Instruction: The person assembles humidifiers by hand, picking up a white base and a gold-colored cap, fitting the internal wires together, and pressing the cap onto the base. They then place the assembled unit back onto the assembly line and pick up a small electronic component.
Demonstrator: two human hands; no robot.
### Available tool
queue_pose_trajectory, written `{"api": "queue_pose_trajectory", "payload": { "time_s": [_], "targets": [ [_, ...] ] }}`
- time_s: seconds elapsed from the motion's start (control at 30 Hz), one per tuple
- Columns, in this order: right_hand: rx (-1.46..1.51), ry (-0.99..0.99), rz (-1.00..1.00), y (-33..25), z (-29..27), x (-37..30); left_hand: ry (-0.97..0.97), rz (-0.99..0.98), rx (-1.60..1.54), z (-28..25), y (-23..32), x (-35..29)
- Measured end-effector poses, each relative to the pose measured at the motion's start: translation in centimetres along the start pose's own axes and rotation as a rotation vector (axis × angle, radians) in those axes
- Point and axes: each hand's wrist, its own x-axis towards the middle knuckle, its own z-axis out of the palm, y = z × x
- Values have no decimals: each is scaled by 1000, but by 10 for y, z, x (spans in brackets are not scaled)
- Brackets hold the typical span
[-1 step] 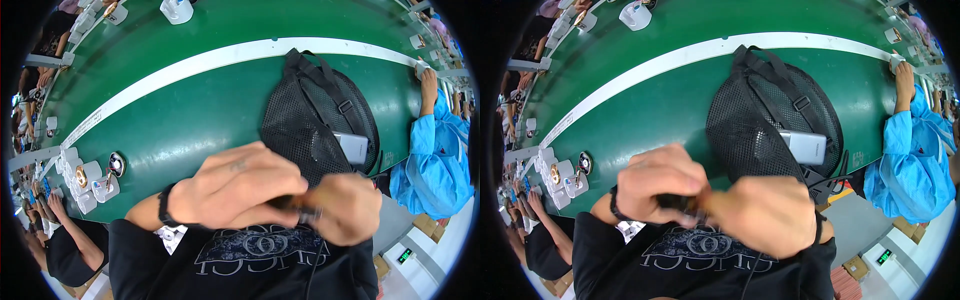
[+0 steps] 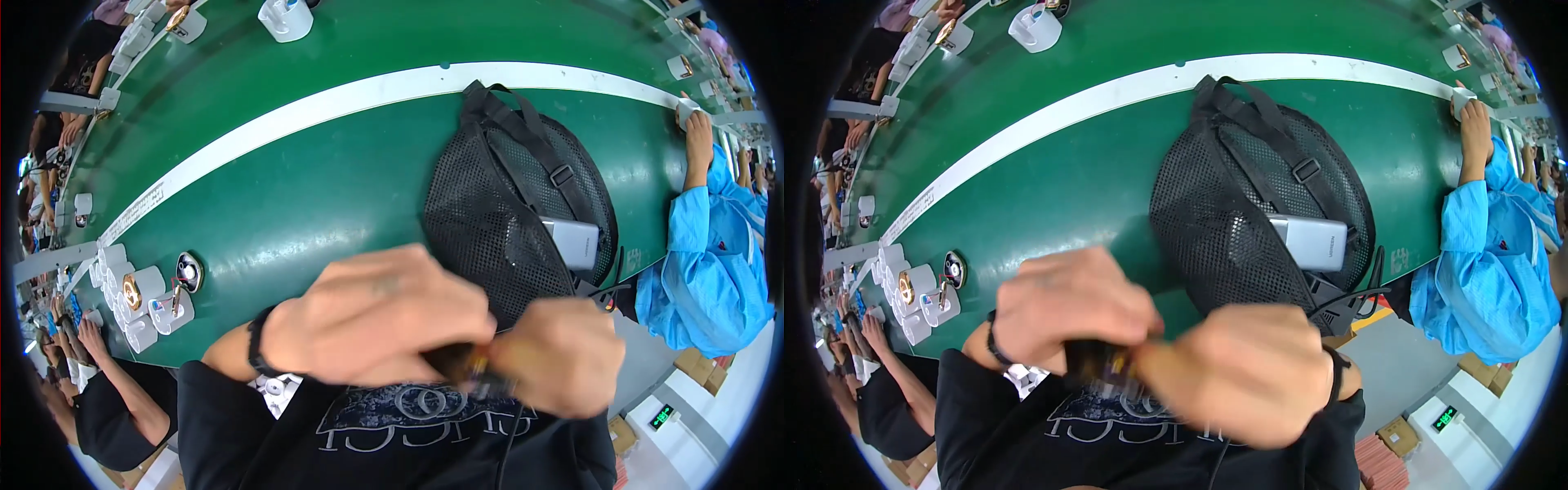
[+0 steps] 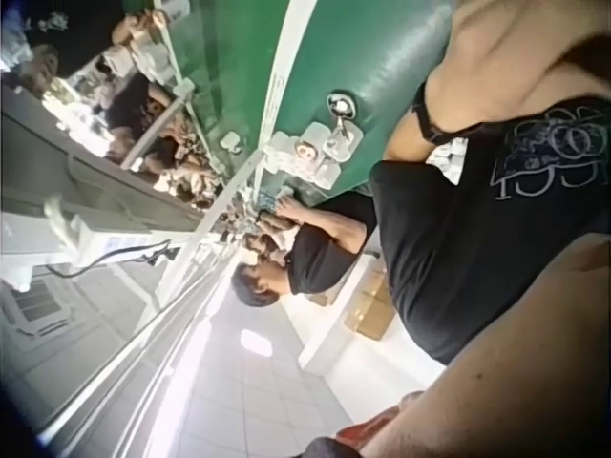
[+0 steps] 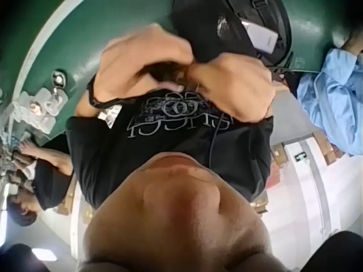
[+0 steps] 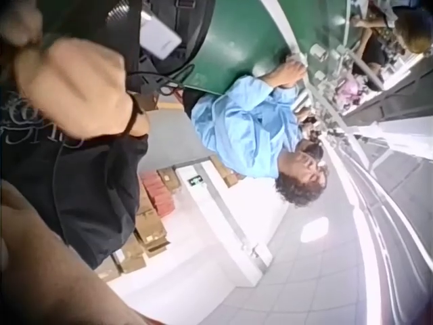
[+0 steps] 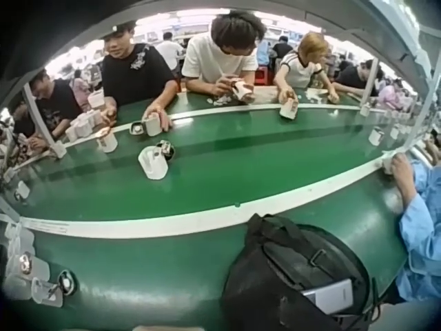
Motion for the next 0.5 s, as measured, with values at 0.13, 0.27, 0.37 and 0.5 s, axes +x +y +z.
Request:
{"api": "queue_pose_trajectory", "payload": {
  "time_s": [0.13, 0.27, 0.37, 0.5],
  "targets": [
    [184, 231, -180, -37, -5, -7, -254, 131, 76, -26, 32, 10],
    [358, 294, -60, -56, -11, 3, -247, 167, 23, -21, 45, 11],
    [395, 418, -53, -54, 2, 4, -227, 316, -22, -18, 30, 29],
    [258, 393, -262, -39, 7, 11, -114, 333, -99, -5, 25, 12]
  ]
}}
